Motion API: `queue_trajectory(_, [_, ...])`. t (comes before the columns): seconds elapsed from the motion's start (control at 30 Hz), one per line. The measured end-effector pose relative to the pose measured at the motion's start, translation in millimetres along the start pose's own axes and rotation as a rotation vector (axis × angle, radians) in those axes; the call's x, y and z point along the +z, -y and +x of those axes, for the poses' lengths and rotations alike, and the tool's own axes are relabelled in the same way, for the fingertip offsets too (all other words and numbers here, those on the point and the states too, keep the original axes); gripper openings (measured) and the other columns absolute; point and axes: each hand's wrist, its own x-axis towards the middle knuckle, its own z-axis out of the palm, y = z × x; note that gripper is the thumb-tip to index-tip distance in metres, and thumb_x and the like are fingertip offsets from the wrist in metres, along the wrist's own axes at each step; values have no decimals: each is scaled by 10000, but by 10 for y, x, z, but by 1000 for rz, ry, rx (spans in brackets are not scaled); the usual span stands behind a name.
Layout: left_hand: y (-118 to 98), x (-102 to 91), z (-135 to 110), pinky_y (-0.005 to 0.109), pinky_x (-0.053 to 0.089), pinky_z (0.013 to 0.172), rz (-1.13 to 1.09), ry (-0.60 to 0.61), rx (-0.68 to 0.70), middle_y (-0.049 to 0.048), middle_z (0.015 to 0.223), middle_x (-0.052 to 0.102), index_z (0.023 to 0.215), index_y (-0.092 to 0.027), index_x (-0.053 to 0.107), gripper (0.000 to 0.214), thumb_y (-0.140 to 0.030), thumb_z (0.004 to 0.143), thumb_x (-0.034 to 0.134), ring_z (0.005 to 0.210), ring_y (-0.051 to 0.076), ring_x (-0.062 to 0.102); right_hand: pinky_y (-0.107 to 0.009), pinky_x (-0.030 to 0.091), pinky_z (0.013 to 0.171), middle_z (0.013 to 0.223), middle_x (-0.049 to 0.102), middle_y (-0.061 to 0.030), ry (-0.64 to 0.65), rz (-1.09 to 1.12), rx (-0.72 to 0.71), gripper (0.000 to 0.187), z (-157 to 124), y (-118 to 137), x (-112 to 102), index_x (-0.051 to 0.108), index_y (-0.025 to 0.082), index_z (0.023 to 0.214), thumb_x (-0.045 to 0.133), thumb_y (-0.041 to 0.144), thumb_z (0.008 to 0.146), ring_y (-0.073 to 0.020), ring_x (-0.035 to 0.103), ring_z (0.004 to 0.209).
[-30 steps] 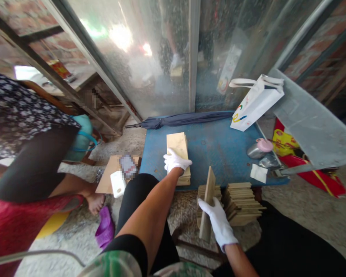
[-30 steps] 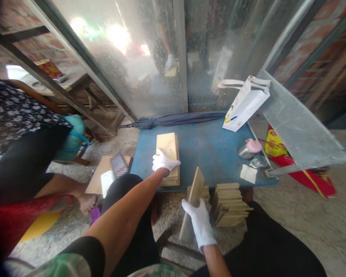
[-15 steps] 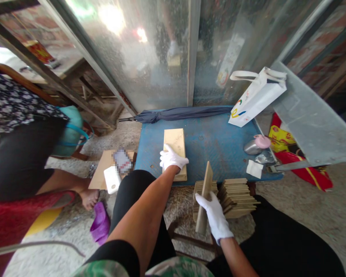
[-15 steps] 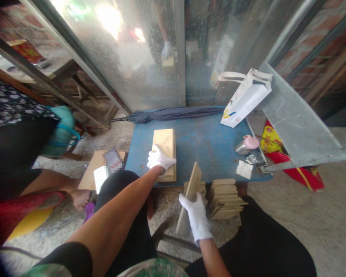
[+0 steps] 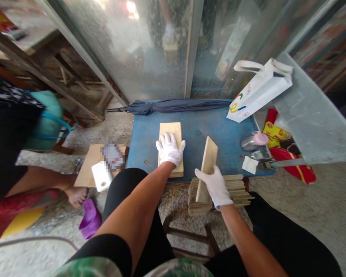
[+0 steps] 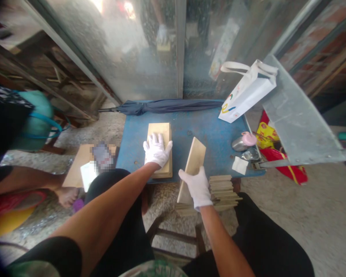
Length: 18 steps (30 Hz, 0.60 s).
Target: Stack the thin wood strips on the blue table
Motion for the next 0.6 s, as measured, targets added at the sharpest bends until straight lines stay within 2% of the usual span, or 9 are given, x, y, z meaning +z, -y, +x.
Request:
queue_trajectory(0.17, [-16, 86, 24, 610, 183, 1276, 39, -96, 25, 232, 1708, 250, 1637, -63, 294, 736, -520, 1063, 219, 1592, 390, 201, -416, 551, 949, 1242, 702, -200, -46, -471, -35, 894, 636, 397, 103, 564, 139, 1339, 860, 607, 637, -346, 691, 1124])
queue_trajectory(0.27, [-8, 134, 34, 625, 212, 1263, 32, -132, 32, 245, 1690, 285, 1621, -59, 334, 731, -515, 1057, 245, 1580, 405, 228, -434, 562, 948, 1276, 667, -242, -55, -638, -23, 956, 945, 500, 241, 527, 110, 1375, 862, 620, 639, -377, 684, 1147])
queue_trajectory(0.43, [-11, 108, 39, 625, 227, 1259, 24, -114, 30, 254, 1688, 284, 1618, -60, 340, 738, -525, 1050, 266, 1577, 413, 236, -454, 539, 995, 1347, 586, -291, -75, -827, 3, 1161, 1260, 403, 552, 391, 61, 1518, 906, 586, 620, -408, 632, 1227])
queue_trajectory(0.6, [-17, 73, 31, 624, 208, 1265, 21, -73, 24, 249, 1702, 253, 1627, -65, 314, 748, -534, 1046, 268, 1587, 413, 205, -497, 512, 1010, 1393, 514, -297, -86, -939, 60, 1272, 1365, 191, 782, 267, 64, 1609, 901, 583, 636, -423, 589, 1259])
